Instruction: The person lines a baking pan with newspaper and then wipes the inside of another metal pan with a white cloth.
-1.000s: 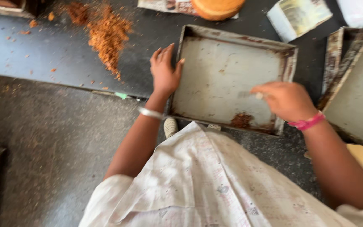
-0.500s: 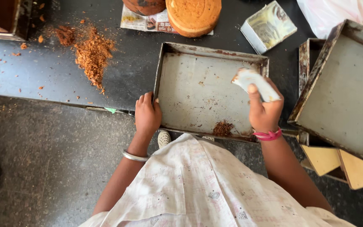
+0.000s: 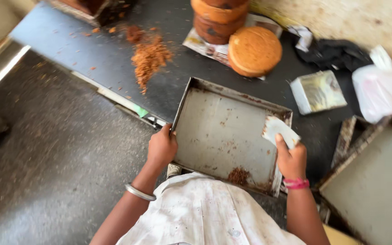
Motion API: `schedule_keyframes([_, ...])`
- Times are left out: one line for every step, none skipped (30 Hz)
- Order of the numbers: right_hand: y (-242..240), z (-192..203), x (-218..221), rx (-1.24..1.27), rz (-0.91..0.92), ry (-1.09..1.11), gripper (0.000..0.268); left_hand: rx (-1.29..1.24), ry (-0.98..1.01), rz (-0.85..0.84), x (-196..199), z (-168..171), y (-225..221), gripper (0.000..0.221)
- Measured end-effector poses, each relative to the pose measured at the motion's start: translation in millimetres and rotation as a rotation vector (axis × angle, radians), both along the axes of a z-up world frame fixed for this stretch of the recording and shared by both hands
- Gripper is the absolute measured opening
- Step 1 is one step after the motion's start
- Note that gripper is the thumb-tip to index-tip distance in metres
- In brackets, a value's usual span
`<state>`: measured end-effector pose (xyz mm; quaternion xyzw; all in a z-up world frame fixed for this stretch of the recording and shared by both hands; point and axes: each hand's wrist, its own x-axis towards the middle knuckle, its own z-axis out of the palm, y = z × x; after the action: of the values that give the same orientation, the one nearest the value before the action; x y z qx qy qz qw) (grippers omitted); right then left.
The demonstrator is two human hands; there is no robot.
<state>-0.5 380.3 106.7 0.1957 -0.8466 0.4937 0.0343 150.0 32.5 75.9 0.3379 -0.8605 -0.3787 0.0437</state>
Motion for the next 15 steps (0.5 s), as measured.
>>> schedule_keyframes([1, -8, 1, -0.005, 0.032, 0.003, 0.026, 0.145, -0.149, 0.072, 8, -3, -6, 0.040])
schedule_keyframes([2, -15, 3, -0.064, -0.010, -0.081, 0.027, 0.142, -0.144, 0.105, 17, -6, -13, 0.040])
schedule_keyframes([3, -23, 3, -0.119, -0.055, -0.166, 0.029, 0.368, -0.161, 0.119, 24, -11, -18, 0.042])
schedule_keyframes([0, -32, 4, -0.120, -0.026, -0.163, 0.029, 0.594, -0.169, 0.128, 30, -15, -19, 0.045])
schedule_keyframes([-6, -41, 5, -0.270, -0.050, -0.269, 0.031, 0.593, -0.154, 0.148, 35, -17, -16, 0.045])
schedule_keyframes([-11, -47, 4, -0.418, -0.074, -0.377, 0.034, 0.804, -0.048, 0.274, 38, -16, -12, 0.050])
schedule_keyframes([-16, -49, 3, -0.421, -0.059, -0.376, 0.034, 1.007, 0.056, 0.392, 41, -11, -11, 0.063])
schedule_keyframes([-22, -47, 1, -0.433, -0.059, -0.432, 0.036, 1.003, 0.068, 0.401, 44, -2, -12, 0.063])
schedule_keyframes([-30, -43, 1, -0.448, -0.069, -0.485, 0.038, 0.895, 0.116, 0.321, 48, 11, -17, 0.058])
schedule_keyframes([-39, -36, 1, -0.454, -0.064, -0.481, 0.038, 0.784, 0.162, 0.244, 49, 25, -24, 0.054])
schedule_keyframes([-46, -25, 1, -0.592, -0.042, -0.519, 0.041, 0.783, 0.166, 0.241, 49, 41, -34, 0.054])
schedule_keyframes([-53, -12, 1, -0.731, -0.020, -0.556, 0.045, 0.687, 0.280, 0.190, 51, 61, -50, 0.051])
schedule_keyframes([-62, 1, 0, -0.737, -0.020, -0.548, 0.045, 0.585, 0.392, 0.136, 51, 81, -66, 0.049])
schedule_keyframes([-72, 12, -2, -0.817, 0.021, -0.579, 0.047, 0.516, 0.457, 0.140, 53, 103, -81, 0.046])
schedule_keyframes([-82, 21, 0, -0.900, 0.059, -0.612, 0.049, 0.446, 0.518, 0.142, 57, 126, -96, 0.044])
